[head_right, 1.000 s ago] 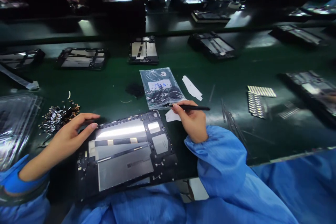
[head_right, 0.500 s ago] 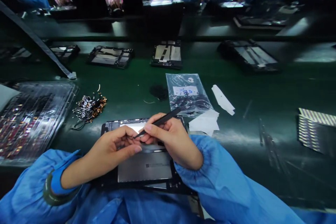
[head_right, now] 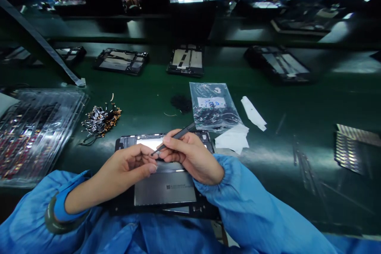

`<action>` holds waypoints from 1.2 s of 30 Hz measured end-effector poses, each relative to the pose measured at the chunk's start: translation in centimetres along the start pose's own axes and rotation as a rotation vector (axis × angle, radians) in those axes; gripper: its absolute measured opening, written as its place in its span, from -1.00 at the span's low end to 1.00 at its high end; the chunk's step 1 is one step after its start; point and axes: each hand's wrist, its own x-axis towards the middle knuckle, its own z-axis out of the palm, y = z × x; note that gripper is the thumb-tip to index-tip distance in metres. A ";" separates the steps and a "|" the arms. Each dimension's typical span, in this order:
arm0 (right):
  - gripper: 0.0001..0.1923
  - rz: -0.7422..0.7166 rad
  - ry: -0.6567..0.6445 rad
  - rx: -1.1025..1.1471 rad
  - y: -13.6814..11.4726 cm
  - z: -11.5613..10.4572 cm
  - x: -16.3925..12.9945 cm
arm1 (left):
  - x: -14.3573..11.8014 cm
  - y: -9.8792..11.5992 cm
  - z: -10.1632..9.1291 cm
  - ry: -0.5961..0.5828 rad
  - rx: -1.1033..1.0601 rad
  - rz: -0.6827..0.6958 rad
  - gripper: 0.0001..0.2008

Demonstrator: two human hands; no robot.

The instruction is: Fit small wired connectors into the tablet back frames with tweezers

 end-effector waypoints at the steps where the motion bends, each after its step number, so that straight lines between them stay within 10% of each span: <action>1: -0.74 0.001 -0.002 0.000 0.0 0.0 0.0 | -0.1 0.0 -0.1 -0.004 0.003 0.001 -0.83; 36: -0.77 -0.004 -0.062 -0.005 0.3 0.2 0.4 | -0.1 0.2 0.1 0.003 -0.202 -0.057 -0.84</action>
